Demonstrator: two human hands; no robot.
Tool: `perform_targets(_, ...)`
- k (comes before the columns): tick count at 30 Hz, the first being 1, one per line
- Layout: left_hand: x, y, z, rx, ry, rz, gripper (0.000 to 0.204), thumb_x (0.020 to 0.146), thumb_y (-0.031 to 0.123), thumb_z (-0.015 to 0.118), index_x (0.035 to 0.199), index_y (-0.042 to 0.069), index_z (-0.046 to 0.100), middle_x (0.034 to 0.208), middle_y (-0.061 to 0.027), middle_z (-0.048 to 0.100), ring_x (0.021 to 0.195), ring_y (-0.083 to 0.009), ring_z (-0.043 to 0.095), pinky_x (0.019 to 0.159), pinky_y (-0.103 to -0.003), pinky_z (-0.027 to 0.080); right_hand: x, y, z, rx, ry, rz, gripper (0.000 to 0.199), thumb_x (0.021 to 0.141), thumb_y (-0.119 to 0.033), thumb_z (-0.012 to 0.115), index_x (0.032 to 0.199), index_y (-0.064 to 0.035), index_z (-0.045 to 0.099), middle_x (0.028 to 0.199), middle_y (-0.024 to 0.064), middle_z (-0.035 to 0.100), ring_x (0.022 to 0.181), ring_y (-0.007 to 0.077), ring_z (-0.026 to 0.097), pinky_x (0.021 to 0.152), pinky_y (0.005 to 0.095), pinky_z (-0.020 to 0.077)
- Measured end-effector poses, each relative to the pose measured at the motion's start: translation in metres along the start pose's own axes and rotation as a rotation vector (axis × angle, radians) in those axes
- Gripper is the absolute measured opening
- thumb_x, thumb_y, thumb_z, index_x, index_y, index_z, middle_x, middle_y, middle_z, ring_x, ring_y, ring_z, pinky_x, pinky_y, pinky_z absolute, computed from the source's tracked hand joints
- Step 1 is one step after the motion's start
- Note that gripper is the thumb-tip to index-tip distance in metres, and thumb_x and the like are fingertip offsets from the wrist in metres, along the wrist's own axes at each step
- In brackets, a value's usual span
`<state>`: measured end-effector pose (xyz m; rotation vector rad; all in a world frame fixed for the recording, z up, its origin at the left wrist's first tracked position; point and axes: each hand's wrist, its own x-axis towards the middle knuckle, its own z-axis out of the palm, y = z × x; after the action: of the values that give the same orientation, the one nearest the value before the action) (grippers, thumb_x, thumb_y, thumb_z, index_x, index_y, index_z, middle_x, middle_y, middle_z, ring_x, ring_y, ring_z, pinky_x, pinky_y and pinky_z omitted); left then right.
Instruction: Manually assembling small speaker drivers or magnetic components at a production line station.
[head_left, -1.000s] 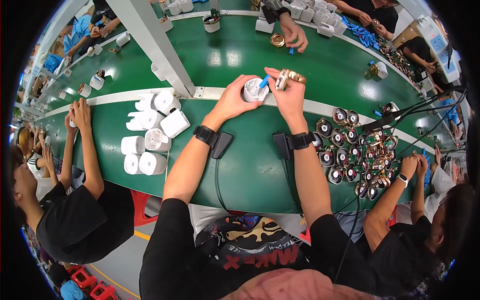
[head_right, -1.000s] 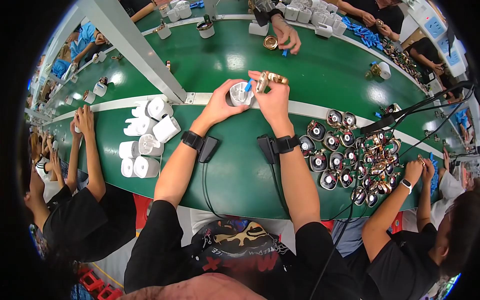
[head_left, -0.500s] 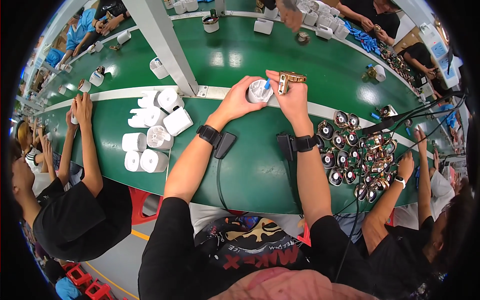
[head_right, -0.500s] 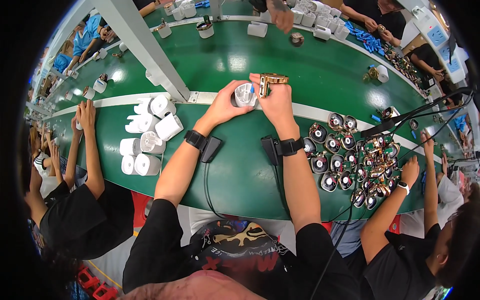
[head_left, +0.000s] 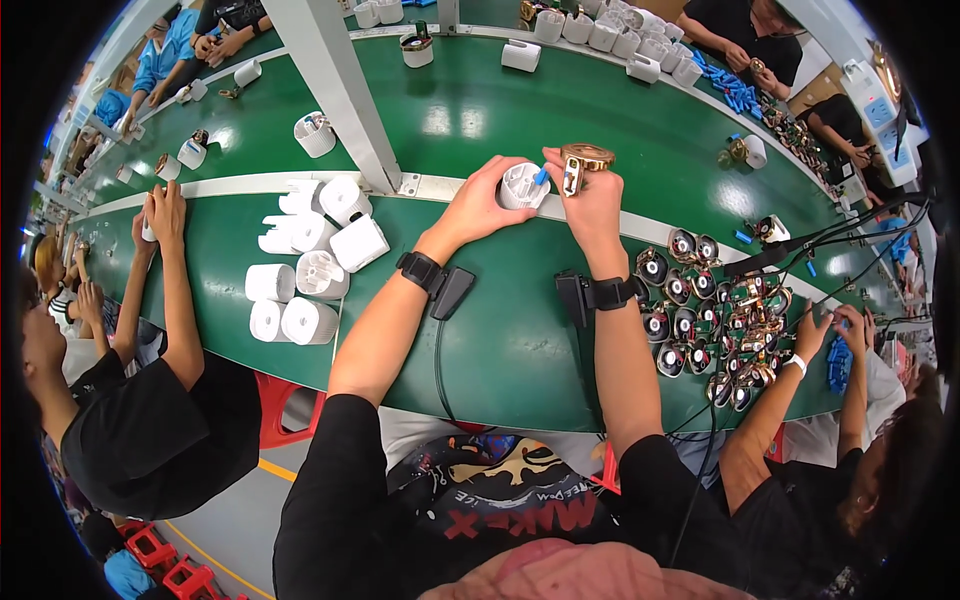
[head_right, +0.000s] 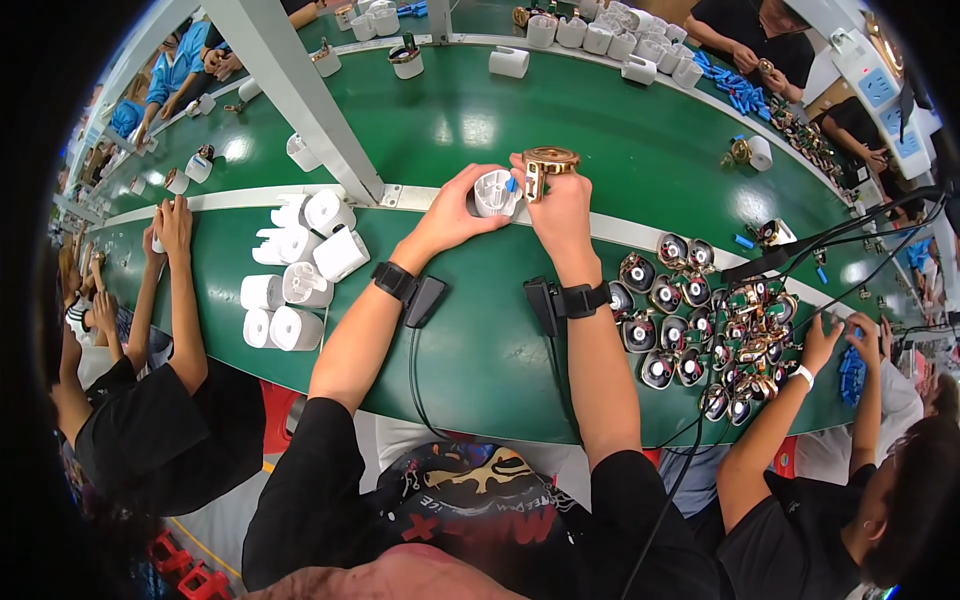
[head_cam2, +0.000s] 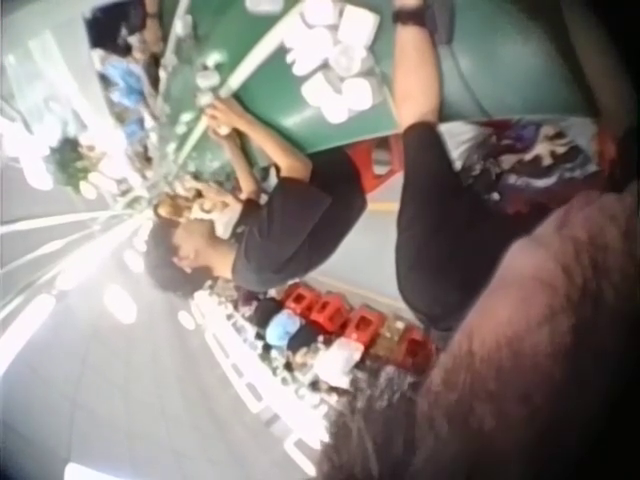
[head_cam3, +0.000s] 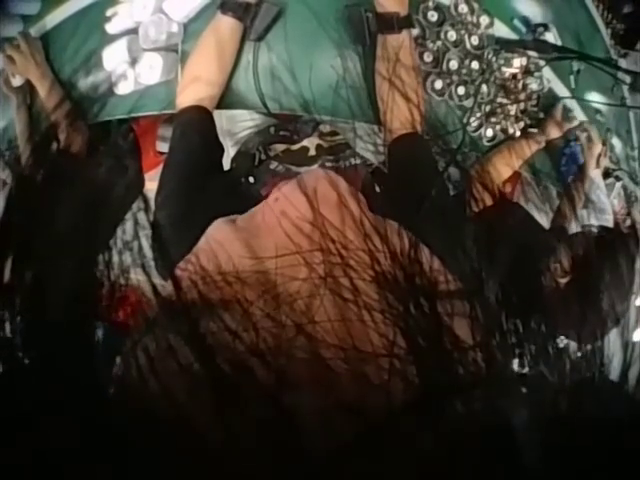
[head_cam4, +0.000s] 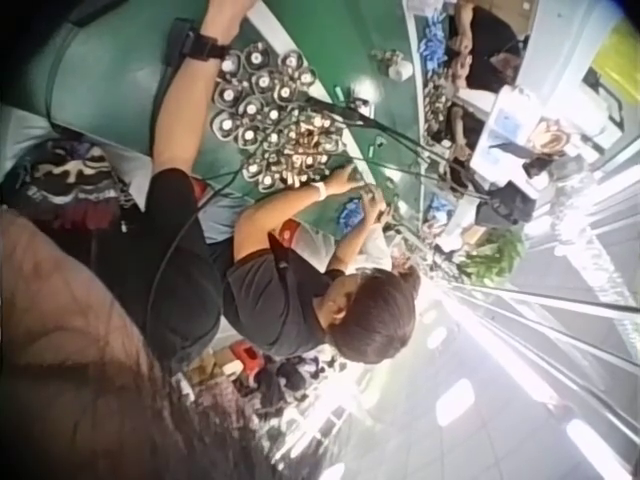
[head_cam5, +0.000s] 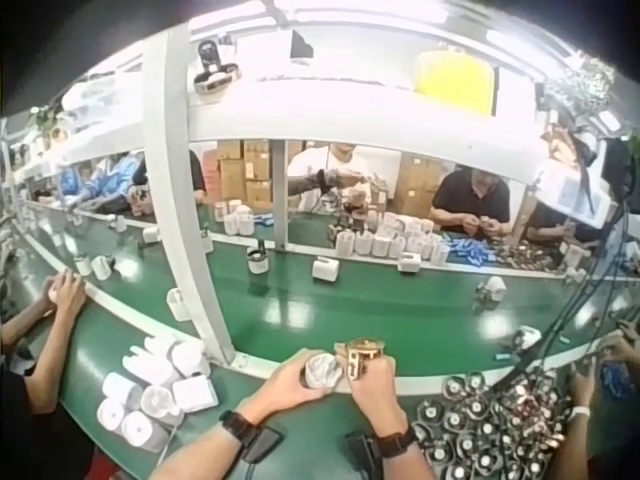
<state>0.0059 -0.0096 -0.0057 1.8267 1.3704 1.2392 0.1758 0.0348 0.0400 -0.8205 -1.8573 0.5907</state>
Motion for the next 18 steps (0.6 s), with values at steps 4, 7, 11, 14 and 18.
perform_targets(4,0.000,-0.003,0.001,-0.013,0.003,0.013,0.064,0.069,0.013,0.080,0.125,0.002,0.053,0.111,-0.0086,0.056,0.103,-0.0209,0.059,0.091,-0.033,0.048,-0.001,-0.001,0.002,-0.029,-0.008,-0.048,0.019,0.081,-0.006,0.073,0.100,-0.0019,0.074,0.094,0.0121,0.073,0.084,0.0202,0.070,0.077,0.0313,0.0545)
perform_targets(7,0.000,-0.003,0.001,-0.026,0.002,0.019,0.064,0.069,0.014,0.080,0.125,0.002,0.053,0.111,-0.0086,0.056,0.103,-0.0209,0.059,0.091,-0.033,0.049,0.000,0.000,0.003,-0.023,0.014,-0.085,0.020,0.080,-0.006,0.074,0.099,-0.0022,0.074,0.093,0.0121,0.073,0.084,0.0206,0.070,0.076,0.0313,0.0545)
perform_targets(11,0.000,-0.001,0.000,-0.015,-0.008,0.001,0.063,0.069,0.014,0.080,0.125,0.002,0.054,0.112,-0.0085,0.056,0.103,-0.0213,0.059,0.091,-0.033,0.049,0.000,0.002,0.001,-0.061,-0.021,-0.065,0.019,0.080,-0.006,0.073,0.099,-0.0025,0.074,0.092,0.0119,0.073,0.083,0.0214,0.071,0.076,0.0314,0.0548)
perform_targets(14,0.000,0.003,-0.001,0.004,-0.017,-0.011,0.063,0.069,0.012,0.080,0.125,0.002,0.053,0.112,-0.0088,0.056,0.104,-0.0218,0.059,0.092,-0.033,0.049,-0.002,0.000,0.003,-0.129,-0.096,0.034,0.016,0.082,-0.007,0.071,0.098,-0.0016,0.074,0.095,0.0124,0.073,0.084,0.0226,0.070,0.076,0.0314,0.0541)
perform_targets(18,-0.001,0.002,0.000,-0.007,0.052,0.020,0.063,0.067,0.022,0.080,0.121,0.002,0.055,0.111,-0.0133,0.059,0.102,-0.0303,0.061,0.089,-0.038,0.050,-0.008,0.010,0.016,-0.220,-0.098,-0.075,0.018,0.084,-0.011,0.069,0.097,0.0011,0.071,0.092,0.0146,0.071,0.079,0.0264,0.069,0.073,0.0343,0.0528)
